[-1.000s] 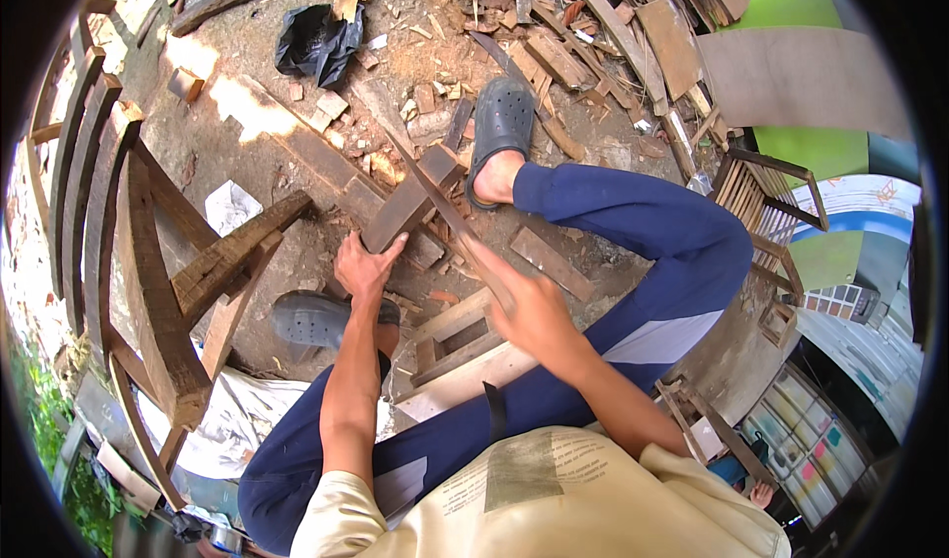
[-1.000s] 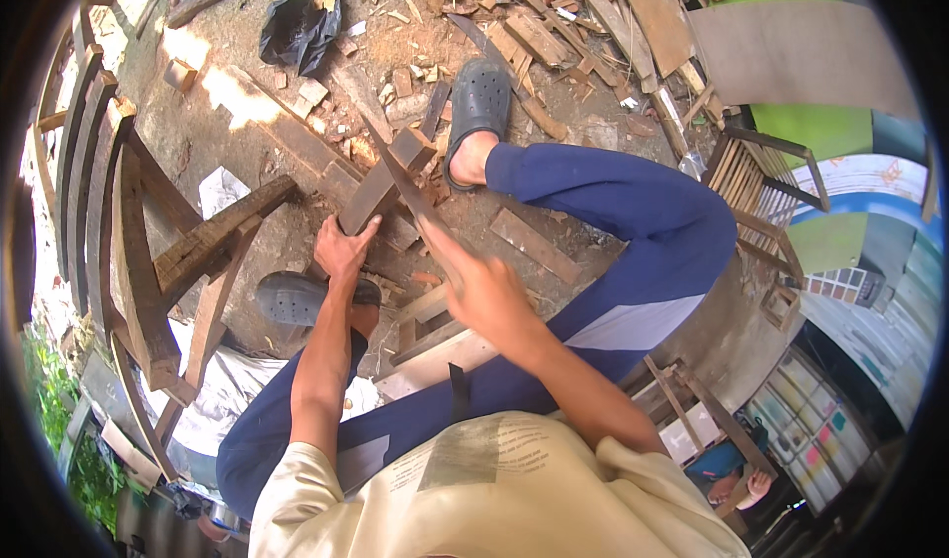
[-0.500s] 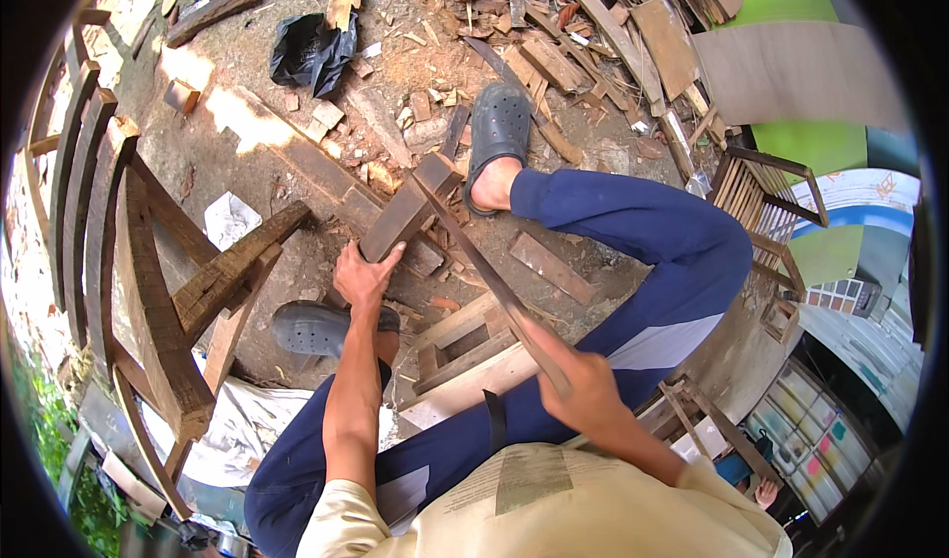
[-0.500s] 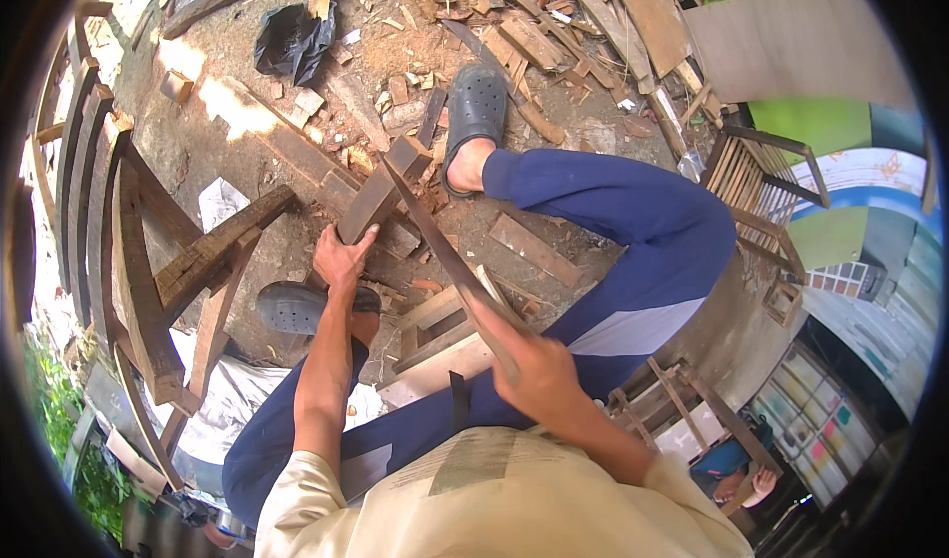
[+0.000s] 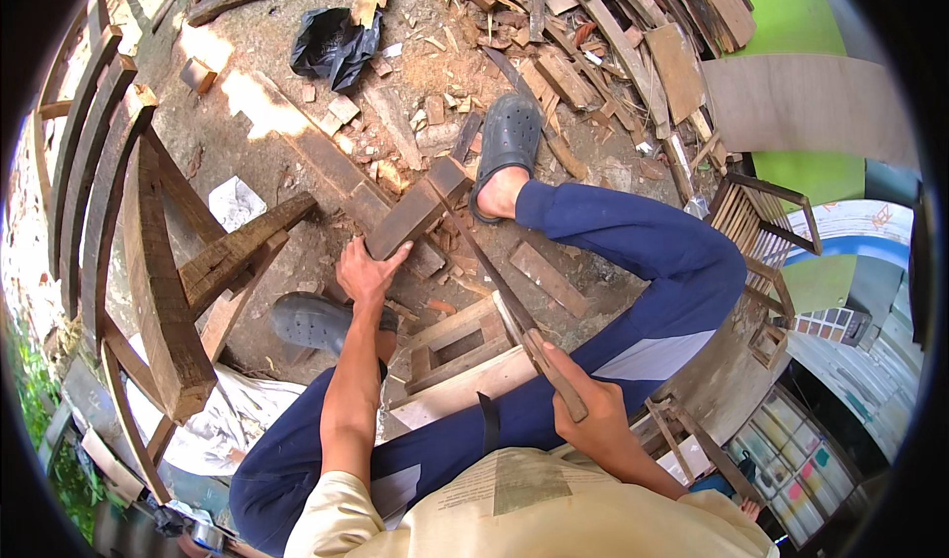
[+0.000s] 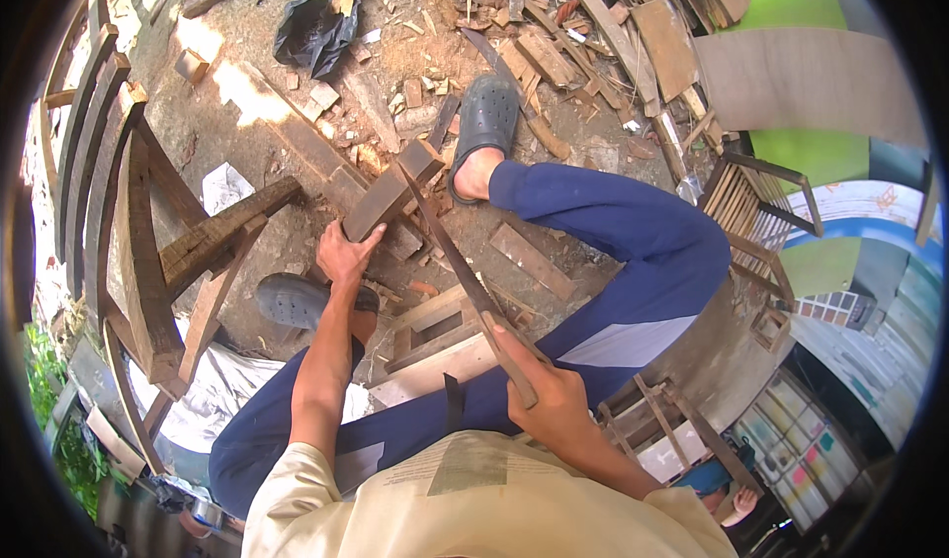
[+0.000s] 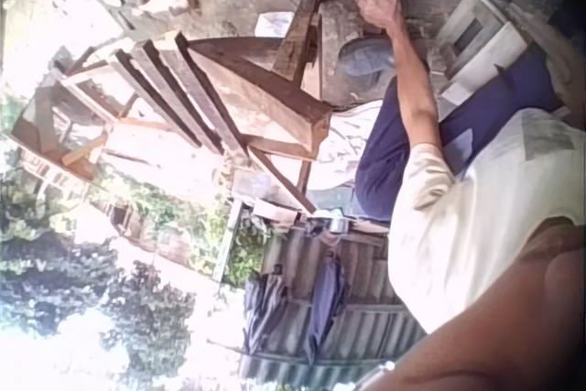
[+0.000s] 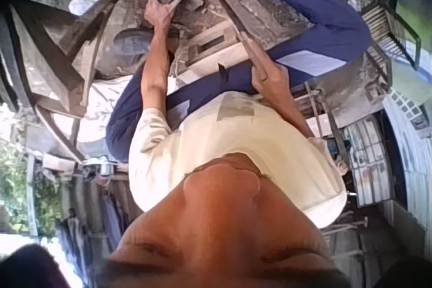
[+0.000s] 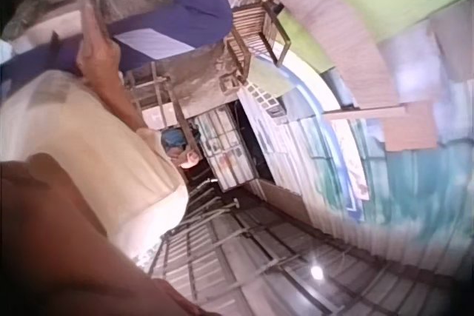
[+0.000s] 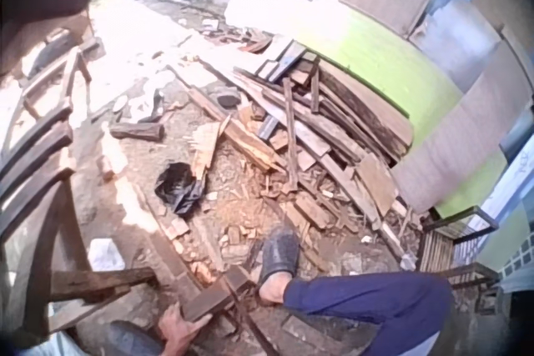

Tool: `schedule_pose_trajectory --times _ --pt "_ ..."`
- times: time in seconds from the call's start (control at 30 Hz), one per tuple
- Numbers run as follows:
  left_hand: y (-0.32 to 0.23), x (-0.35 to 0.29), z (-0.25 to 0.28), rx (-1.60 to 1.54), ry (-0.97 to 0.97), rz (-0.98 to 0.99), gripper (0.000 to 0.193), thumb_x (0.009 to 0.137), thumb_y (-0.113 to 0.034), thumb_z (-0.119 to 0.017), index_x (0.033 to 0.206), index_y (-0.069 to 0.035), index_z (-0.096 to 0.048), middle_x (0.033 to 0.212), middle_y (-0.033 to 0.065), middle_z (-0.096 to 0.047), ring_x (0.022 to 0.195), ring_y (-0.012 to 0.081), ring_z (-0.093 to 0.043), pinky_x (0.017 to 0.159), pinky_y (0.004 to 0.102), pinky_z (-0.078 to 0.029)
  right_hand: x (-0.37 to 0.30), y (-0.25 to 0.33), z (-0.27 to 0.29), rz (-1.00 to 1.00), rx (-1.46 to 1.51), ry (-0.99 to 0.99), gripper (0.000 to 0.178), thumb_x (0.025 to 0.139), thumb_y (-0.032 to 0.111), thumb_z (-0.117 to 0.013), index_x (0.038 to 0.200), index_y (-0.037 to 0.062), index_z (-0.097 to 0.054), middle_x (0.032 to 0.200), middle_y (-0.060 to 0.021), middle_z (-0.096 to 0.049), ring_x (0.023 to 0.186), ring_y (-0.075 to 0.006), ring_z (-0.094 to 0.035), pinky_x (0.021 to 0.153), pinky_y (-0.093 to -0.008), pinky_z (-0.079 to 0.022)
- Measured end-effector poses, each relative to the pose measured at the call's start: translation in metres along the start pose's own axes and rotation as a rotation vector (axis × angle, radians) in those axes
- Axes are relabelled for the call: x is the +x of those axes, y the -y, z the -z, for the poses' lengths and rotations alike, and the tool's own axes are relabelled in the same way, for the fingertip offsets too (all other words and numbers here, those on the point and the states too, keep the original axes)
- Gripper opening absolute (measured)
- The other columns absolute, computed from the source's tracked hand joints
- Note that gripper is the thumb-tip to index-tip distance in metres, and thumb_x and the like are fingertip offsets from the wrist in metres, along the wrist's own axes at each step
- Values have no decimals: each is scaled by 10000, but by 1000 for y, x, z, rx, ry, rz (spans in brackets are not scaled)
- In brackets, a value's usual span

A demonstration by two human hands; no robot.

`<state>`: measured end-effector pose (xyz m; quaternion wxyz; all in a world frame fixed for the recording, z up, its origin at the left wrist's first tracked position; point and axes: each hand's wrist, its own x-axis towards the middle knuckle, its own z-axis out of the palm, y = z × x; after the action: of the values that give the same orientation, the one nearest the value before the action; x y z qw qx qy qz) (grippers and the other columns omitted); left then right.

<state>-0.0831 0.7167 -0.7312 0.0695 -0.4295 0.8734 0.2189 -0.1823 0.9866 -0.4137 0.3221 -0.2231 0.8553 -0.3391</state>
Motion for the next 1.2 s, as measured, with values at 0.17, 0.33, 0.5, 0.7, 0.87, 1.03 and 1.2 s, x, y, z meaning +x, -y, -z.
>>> schedule_pose_trajectory --times 0.17,0.33,0.5,0.7,0.87,1.03,1.2 --pt "-1 6 1 -55 80 14 956 657 -792 -802 1122 37 -702 1075 217 -726 1039 400 -701 922 505 -556 133 -28 -52 -203 -59 154 700 856 -23 -634 1530 131 -522 1198 -287 -693 944 -455 -700 797 -427 -612" --pt "0 5 5 -23 37 4 951 666 -789 -795 1133 33 -699 1047 223 -727 1020 411 -703 891 510 -564 58 -19 -31 -30 -18 48 829 831 -21 -642 1589 248 -443 1026 -267 -728 838 -460 -713 750 -522 -591" --pt "-1 7 13 -37 139 42 952 672 -797 -786 1128 35 -703 1073 231 -731 1031 409 -711 900 512 -566 33 -12 -27 -31 -16 19 837 824 -59 -623 1581 260 -460 1160 -228 -730 915 -431 -730 755 -506 -605" --pt "1 6 19 -39 178 33 957 675 -796 -786 1142 35 -708 1090 230 -734 1031 406 -718 896 511 -573 107 -27 -56 -129 -50 98 824 827 -30 -642 1582 241 -456 1088 -216 -753 896 -424 -737 741 -488 -613" --pt "-1 8 20 -15 144 38 971 675 -800 -782 1164 37 -709 1104 233 -734 1043 410 -716 901 509 -572 -7 -1 -5 -15 -58 -3 807 816 -32 -640 1573 193 -473 1126 -214 -756 915 -399 -752 775 -451 -627" --pt "-7 18 19 -80 214 24 984 687 -804 -767 1185 43 -707 1129 238 -735 1048 417 -716 905 509 -571 140 -37 -67 -126 -43 58 794 811 -25 -650 1555 202 -492 1045 -296 -716 813 -499 -685 748 -522 -594" --pt "-1 10 14 -34 110 27 992 685 -796 -776 1193 53 -702 1110 257 -736 1034 426 -719 914 515 -569 63 -25 -47 -19 -6 3 798 818 -36 -643 1561 210 -490 1090 -301 -711 878 -485 -701 764 -505 -590"
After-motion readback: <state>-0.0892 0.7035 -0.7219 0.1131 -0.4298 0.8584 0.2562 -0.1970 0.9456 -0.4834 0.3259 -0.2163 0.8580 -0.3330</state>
